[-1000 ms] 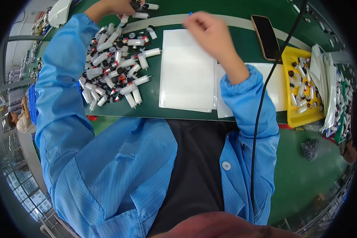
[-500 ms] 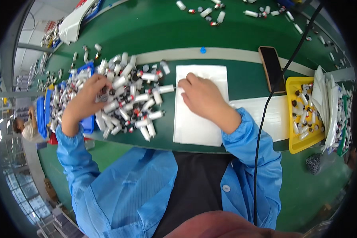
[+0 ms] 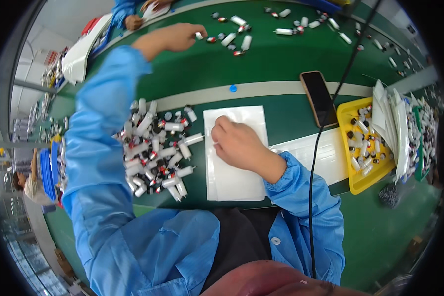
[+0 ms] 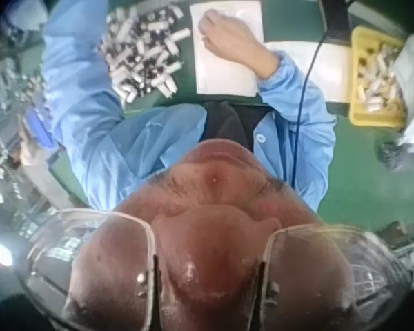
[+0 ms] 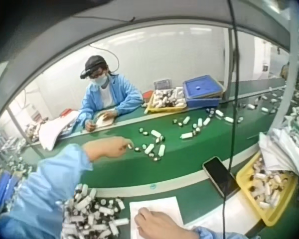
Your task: Manually assembling small cylindrical electronic components by attaching plastic housings and labels.
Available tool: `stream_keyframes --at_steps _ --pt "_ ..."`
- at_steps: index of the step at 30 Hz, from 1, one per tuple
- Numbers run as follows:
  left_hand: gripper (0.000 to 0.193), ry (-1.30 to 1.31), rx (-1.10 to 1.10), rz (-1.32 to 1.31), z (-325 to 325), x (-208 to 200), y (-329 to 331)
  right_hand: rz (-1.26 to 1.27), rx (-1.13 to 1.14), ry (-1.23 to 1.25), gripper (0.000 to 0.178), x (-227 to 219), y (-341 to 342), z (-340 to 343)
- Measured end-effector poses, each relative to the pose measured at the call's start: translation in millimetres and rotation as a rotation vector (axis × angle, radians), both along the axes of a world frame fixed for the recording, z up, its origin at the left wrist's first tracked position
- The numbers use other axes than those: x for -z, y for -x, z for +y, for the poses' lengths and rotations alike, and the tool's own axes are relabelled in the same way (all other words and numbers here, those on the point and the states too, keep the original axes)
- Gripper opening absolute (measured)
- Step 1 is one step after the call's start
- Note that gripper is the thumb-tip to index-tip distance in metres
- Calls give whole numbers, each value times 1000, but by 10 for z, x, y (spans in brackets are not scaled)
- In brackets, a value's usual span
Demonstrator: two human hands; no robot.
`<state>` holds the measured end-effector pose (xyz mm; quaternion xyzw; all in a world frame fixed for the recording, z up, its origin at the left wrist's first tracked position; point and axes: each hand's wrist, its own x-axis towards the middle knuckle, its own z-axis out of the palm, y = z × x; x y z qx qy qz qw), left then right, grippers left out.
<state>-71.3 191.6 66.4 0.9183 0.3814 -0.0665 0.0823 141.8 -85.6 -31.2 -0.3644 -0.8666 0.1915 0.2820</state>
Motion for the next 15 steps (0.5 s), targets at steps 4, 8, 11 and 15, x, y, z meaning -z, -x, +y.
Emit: stream_keyframes --at_steps 4,8,11,15 --pt "48 -339 -2 106 729 1004 -70 103 -3 107 30 39 -145 98" --pt "40 -216 -38 393 600 529 -103 310 -20 189 30 61 -171 132" --pt "30 -137 -37 126 468 264 130 444 33 283 18 11 -170 164" --pt "28 90 -228 -549 -563 -534 -59 815 301 229 26 29 -220 180"
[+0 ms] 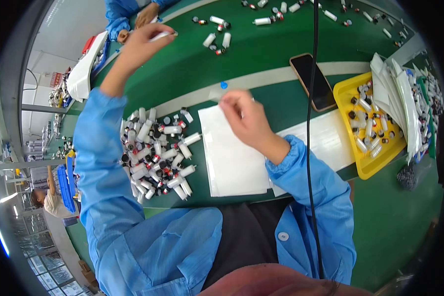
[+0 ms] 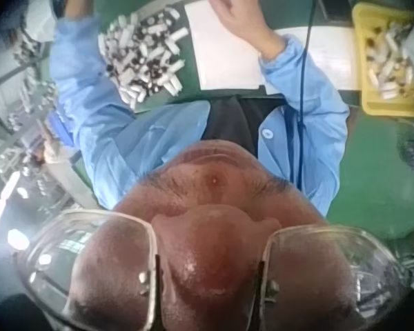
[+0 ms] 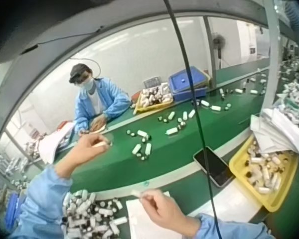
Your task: Manually assembling small cylindrical electronic components by attaching plastic housings and labels.
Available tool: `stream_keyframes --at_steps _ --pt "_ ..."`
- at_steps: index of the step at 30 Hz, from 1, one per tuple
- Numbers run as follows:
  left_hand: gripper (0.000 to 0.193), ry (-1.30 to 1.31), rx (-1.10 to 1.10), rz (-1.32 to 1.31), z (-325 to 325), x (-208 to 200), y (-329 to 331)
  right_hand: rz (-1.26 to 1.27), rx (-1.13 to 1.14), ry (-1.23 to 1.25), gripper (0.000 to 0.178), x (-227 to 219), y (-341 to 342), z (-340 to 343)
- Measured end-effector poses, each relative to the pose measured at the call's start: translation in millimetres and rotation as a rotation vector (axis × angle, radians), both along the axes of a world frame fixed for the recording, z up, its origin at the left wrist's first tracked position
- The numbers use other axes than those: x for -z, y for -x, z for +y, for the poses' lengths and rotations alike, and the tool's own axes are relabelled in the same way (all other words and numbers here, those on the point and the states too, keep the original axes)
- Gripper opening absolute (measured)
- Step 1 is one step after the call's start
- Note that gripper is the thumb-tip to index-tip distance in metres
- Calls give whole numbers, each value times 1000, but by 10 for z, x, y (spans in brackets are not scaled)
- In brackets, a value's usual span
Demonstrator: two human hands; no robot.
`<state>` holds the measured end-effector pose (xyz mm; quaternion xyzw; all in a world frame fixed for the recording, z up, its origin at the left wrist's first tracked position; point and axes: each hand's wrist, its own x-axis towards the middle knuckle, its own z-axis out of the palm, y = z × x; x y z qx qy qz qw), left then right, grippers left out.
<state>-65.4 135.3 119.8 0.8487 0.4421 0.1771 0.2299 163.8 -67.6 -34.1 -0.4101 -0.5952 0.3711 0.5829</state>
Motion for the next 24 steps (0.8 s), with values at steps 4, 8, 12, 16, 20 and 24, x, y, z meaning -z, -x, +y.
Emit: stream_keyframes --at_steps 4,8,12,16,20,24 --pt "30 321 -98 -269 -1207 -163 -57 41 190 -363 68 -149 -17 26" --pt "28 426 -110 -394 -1816 30 -210 81 -71 -265 82 -156 94 -38" --pt "15 436 -111 -785 -1822 594 -373 364 -311 9 72 -52 156 -33" --pt "28 571 -106 -954 -1750 918 -568 389 -304 125 71 59 228 -2" --pt "47 570 -125 -884 -1783 922 -630 346 -247 -20 69 -87 64 50" --pt "50 735 133 -787 -1771 988 -631 -307 65 -308 77 -246 -35 41"
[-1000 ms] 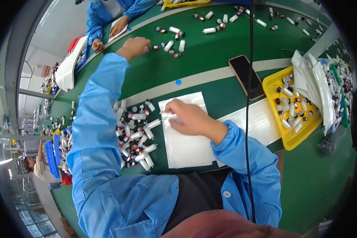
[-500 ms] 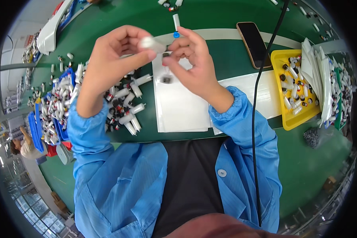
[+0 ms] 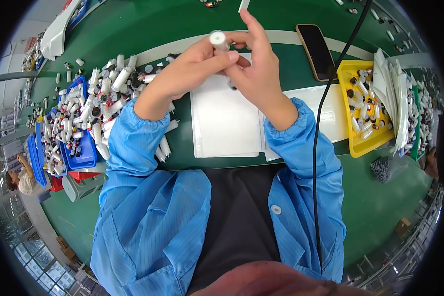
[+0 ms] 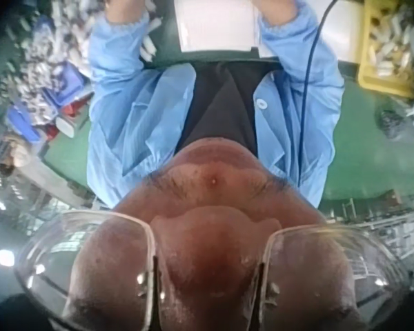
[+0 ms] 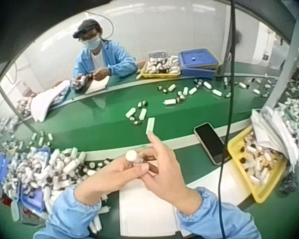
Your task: Manually assembling small cylindrical electronic components by attaching plastic housings and labels.
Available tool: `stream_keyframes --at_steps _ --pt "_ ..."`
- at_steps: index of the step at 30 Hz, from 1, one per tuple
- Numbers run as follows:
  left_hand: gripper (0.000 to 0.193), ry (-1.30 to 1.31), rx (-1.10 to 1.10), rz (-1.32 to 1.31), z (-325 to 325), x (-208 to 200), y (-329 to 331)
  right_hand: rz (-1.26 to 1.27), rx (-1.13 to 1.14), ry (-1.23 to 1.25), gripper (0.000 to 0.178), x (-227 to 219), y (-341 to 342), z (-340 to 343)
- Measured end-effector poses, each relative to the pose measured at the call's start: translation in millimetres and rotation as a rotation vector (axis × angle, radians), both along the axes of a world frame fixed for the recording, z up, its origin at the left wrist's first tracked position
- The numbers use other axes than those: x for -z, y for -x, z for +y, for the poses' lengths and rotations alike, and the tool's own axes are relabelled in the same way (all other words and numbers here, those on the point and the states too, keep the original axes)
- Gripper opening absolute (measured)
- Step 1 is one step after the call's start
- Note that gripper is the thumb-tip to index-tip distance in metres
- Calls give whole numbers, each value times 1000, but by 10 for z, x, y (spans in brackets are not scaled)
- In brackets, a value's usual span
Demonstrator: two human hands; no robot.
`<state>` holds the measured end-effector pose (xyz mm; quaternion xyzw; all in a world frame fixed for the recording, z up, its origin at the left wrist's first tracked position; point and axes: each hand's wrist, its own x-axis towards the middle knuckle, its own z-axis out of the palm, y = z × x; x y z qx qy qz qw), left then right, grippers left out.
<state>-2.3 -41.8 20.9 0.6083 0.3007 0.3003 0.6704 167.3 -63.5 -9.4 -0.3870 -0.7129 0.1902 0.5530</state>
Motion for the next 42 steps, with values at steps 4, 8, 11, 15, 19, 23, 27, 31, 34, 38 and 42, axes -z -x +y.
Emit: stream_keyframes --at_steps 4,8,11,15,19,23,27,31,34,38,42 --pt "46 188 -97 -121 133 -38 96 59 83 -132 87 1 50 5" --pt "55 317 -217 -419 148 -193 55 121 34 -108 90 139 131 3" --pt "57 412 -98 -497 165 -209 69 178 -9 -93 82 199 178 54" --pt "57 298 -65 -392 88 -185 13 420 -90 43 70 158 149 28" --pt "49 201 -83 -353 119 -110 59 606 -183 226 68 94 103 6" --pt "46 -82 -151 -75 159 -84 103 590 -182 198 65 101 96 14" --pt "48 -44 -222 -105 179 -69 101 371 -97 14 64 186 67 41" --pt "46 -23 -278 -168 173 -27 72 328 -54 -39 62 177 87 28" --pt "44 -27 -266 -141 180 -57 75 293 -37 -66 60 179 74 50" --pt "42 -62 -292 -118 171 -53 85 277 20 -125 51 161 51 84" --pt "39 -78 -260 -107 166 -65 77 523 -131 -7 34 1 -54 120"
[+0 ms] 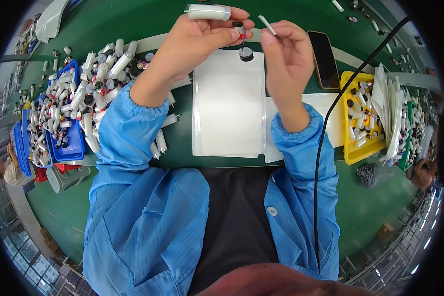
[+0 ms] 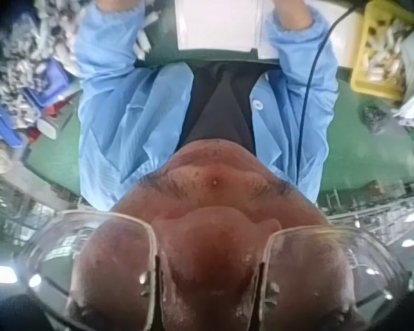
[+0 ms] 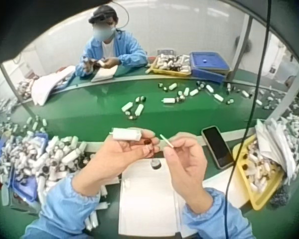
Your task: Manually assembling small cylindrical electronic components by attaching plastic housings and labels.
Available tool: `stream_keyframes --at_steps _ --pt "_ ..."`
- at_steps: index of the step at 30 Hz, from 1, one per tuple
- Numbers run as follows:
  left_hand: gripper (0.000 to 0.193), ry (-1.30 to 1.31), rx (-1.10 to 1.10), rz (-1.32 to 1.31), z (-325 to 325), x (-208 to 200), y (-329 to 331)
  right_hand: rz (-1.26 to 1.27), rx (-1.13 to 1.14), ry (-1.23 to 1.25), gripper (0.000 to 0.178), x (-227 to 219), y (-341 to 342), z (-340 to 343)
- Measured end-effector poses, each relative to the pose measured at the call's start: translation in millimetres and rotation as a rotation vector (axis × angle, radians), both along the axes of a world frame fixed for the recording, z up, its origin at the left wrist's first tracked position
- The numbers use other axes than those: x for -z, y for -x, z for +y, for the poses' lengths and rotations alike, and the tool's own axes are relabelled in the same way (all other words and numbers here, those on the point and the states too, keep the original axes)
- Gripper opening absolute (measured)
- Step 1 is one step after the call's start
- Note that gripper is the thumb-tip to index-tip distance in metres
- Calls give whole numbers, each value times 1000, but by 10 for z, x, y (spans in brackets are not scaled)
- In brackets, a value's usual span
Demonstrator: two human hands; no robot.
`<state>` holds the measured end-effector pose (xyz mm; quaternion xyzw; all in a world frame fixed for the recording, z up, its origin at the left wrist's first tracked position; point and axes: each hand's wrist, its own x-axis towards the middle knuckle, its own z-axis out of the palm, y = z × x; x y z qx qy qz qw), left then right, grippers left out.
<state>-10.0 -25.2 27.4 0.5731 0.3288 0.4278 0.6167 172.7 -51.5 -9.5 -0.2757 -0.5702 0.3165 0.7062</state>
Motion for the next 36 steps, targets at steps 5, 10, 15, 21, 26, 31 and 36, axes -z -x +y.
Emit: stream_keyframes --at_steps 5,10,15,21,26,31,36 --pt "33 -74 22 106 -10 37 9 117 -347 347 15 -63 -242 36" --pt "34 -138 63 105 24 100 23 145 -524 517 14 -61 -316 103" --pt "33 -216 41 101 -14 98 -16 80 -494 535 15 -81 -305 86" --pt "27 -277 17 330 -53 -47 -22 18 -399 525 15 -53 -261 54" --pt "21 -318 14 209 -24 1 22 52 -373 540 12 -29 -217 60" --pt "25 -158 52 190 -34 -47 -28 116 -346 599 10 -82 -189 -24" --pt "35 -208 81 128 -38 -46 13 41 -355 620 9 -100 -180 34"
